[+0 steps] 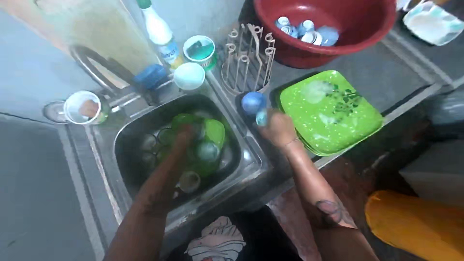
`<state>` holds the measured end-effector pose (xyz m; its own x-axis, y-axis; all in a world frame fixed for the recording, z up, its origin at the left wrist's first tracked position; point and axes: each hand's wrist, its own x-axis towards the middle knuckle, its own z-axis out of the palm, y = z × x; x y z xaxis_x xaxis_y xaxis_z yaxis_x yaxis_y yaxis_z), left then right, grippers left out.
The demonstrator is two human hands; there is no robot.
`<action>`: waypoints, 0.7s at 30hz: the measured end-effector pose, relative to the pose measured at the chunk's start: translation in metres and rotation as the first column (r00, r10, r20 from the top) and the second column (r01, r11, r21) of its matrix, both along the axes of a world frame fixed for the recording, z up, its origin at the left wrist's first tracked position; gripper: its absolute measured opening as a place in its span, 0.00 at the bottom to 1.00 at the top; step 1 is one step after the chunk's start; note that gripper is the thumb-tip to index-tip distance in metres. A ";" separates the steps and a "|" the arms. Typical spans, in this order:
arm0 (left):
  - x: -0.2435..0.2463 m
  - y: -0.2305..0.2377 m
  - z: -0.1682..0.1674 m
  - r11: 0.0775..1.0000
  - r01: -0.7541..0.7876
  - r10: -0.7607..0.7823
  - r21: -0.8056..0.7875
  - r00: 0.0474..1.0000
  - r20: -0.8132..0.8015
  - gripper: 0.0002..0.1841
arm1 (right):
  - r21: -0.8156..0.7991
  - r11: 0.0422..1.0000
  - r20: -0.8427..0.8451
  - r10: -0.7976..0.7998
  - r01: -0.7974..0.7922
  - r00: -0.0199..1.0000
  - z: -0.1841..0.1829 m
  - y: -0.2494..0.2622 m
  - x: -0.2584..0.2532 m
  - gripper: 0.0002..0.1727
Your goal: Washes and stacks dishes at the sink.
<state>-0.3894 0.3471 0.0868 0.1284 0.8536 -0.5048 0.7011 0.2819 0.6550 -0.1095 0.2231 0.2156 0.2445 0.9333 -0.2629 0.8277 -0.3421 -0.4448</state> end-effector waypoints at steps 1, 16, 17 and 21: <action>-0.006 -0.001 -0.001 0.991 -0.127 0.130 -0.029 0.981 0.142 0.22 | 0.103 0.995 -0.099 -0.005 0.016 0.995 0.005 0.002 -0.009 0.29; -0.021 -0.109 0.091 0.914 -0.398 0.311 0.074 0.807 0.502 0.15 | 0.472 0.849 -0.463 0.468 -0.238 0.753 -0.041 0.062 -0.164 0.19; -0.025 -0.115 0.096 0.944 -0.293 0.223 0.154 0.908 0.355 0.19 | 0.307 0.934 -0.667 0.347 -0.181 0.659 -0.037 0.070 -0.158 0.19; -0.023 -0.131 0.108 0.973 -0.157 0.126 0.169 0.975 0.181 0.22 | 0.022 0.965 -0.789 0.178 -0.261 0.589 -0.033 0.077 -0.151 0.22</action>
